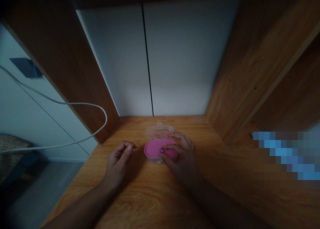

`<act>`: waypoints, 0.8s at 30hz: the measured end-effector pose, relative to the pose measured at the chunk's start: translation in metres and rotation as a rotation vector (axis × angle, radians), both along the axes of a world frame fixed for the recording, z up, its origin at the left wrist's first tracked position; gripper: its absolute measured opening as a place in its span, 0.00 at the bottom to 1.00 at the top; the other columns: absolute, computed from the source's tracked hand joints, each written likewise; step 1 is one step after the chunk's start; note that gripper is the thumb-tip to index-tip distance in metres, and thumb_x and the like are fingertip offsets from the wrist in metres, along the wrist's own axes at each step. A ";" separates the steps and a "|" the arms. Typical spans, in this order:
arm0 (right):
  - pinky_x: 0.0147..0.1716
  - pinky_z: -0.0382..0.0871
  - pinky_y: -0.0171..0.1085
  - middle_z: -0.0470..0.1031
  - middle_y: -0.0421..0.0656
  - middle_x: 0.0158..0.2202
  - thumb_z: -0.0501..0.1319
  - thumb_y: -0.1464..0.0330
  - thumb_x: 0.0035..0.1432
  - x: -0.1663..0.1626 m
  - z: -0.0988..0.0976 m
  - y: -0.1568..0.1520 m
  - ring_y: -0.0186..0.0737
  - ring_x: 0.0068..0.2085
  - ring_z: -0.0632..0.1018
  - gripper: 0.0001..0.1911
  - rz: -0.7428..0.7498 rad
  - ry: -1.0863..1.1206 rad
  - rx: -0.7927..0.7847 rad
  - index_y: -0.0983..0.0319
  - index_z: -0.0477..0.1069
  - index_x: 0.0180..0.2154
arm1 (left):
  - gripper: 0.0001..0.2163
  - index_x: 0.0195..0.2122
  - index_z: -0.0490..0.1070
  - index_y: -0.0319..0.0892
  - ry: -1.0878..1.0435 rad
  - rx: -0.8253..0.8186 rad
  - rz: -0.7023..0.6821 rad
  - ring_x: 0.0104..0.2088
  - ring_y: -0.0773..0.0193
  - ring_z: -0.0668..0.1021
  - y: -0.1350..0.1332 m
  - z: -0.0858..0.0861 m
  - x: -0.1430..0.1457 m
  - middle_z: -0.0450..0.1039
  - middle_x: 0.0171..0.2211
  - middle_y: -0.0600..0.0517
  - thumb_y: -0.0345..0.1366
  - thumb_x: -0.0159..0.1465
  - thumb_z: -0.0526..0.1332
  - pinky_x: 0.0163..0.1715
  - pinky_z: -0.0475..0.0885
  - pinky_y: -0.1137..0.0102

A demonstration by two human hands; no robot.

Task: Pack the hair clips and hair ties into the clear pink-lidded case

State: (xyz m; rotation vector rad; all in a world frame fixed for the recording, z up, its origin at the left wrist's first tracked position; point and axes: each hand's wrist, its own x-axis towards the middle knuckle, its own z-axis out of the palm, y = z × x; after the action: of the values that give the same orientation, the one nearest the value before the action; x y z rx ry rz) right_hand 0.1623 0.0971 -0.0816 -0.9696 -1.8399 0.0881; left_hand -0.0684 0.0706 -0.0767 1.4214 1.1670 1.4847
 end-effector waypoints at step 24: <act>0.57 0.62 0.61 0.69 0.47 0.54 0.62 0.69 0.58 0.003 0.004 -0.005 0.54 0.58 0.69 0.10 0.036 -0.065 0.011 0.55 0.75 0.43 | 0.03 0.29 0.68 0.42 1.237 0.091 -0.185 0.35 0.55 0.74 0.033 0.016 -0.071 0.73 0.31 0.48 0.29 0.55 0.56 0.38 0.66 0.63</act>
State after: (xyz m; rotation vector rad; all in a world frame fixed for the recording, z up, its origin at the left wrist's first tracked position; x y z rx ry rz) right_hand 0.1651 0.0921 -0.0778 -0.9419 -1.9162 0.0694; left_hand -0.1398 0.1040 -0.0605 2.5365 1.5552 0.4068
